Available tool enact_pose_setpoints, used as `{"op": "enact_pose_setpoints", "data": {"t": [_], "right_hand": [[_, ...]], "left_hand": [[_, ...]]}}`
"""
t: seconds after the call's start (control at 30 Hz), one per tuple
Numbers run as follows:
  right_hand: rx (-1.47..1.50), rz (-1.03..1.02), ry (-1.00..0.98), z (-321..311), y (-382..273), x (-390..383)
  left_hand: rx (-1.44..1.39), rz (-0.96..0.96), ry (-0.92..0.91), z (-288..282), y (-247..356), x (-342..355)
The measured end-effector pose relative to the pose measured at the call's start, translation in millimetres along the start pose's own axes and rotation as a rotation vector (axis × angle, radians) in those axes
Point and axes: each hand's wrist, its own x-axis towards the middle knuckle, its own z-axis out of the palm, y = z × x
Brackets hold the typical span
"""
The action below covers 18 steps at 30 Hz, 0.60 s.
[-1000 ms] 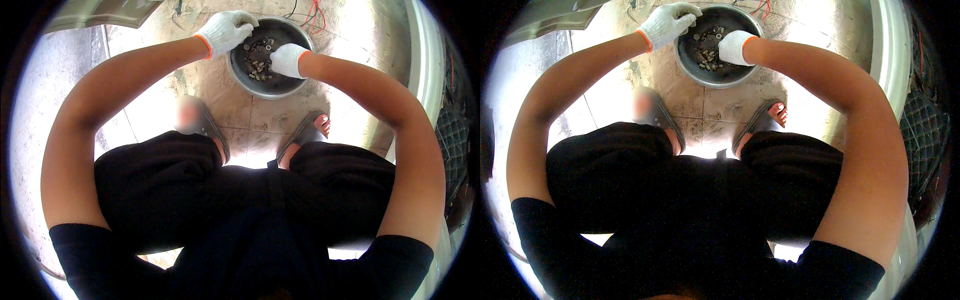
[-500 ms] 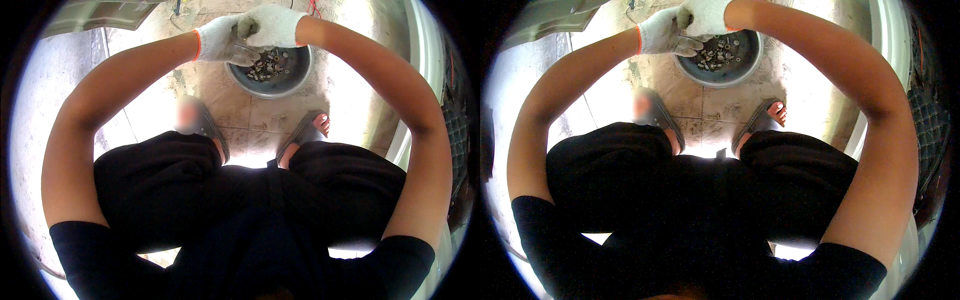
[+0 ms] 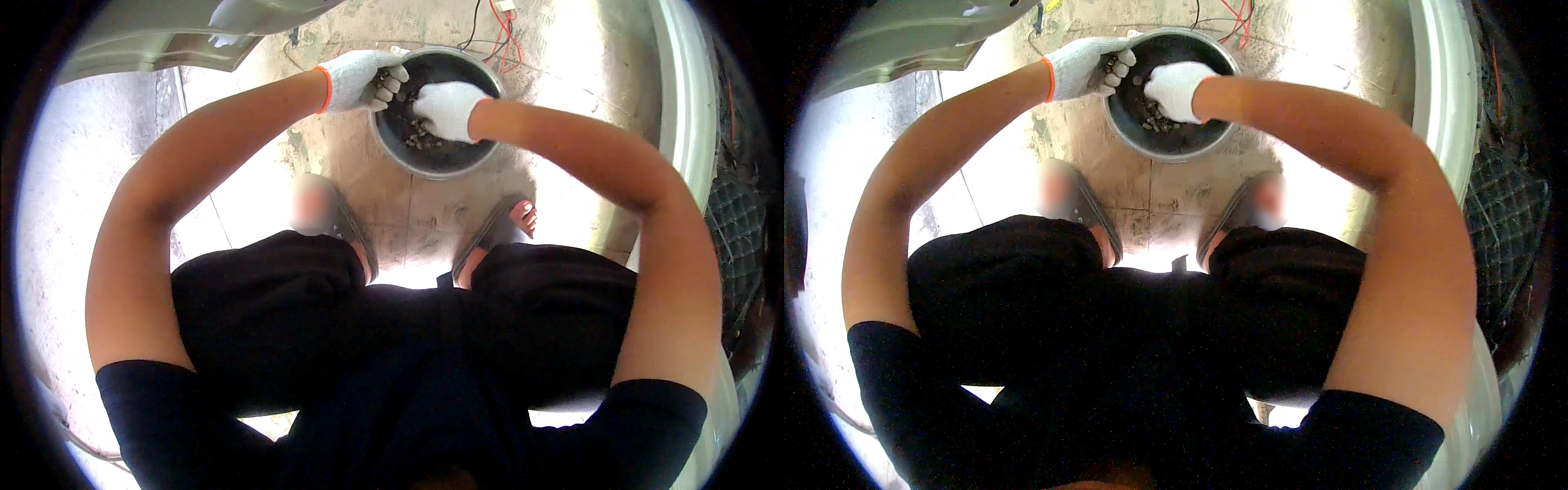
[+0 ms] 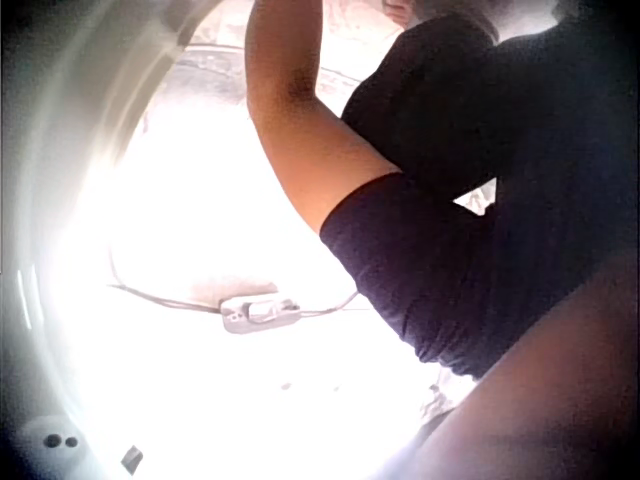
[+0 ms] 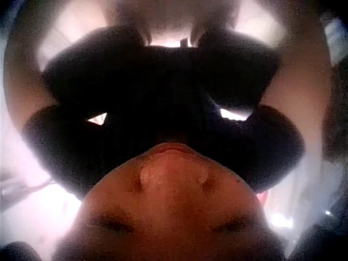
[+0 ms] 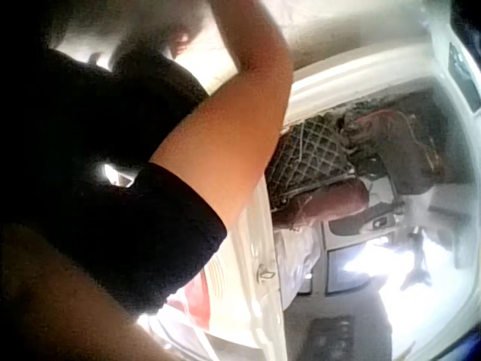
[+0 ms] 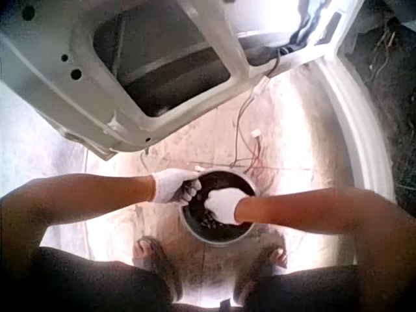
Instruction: The person installs a window regulator mechanism into the inner cavity of a car door. They position the metal assembly, align it with the door frame, and secure it using a screwdriver to tighten bolts. The person also handles a bucket of hardware and sorts through small parts during the process.
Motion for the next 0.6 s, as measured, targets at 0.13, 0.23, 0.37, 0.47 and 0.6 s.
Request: {"op": "enact_pose_setpoints", "data": {"t": [0.13, 0.23, 0.37, 0.47, 0.6], "right_hand": [[-0.195, -0.028, -0.11, -5, -7, -4], [-0.23, 0.022, -0.064, 3, 2, -3], [-0.241, 0.01, -0.007, 7, 17, -3], [-0.187, 0.02, -0.06, 4, 17, 1], [-0.041, 0.003, -0.005, 3, 32, -1]], "left_hand": [[-0.14, 0.004, -0.196, -15, -2, 13], [-0.108, 0.033, -0.189, -9, 2, 9], [-0.125, 0.022, -0.169, -11, 0, 9], [-0.124, 0.054, -0.139, -13, -3, 10], [-0.067, 0.06, -0.071, -4, -1, 4]]}}
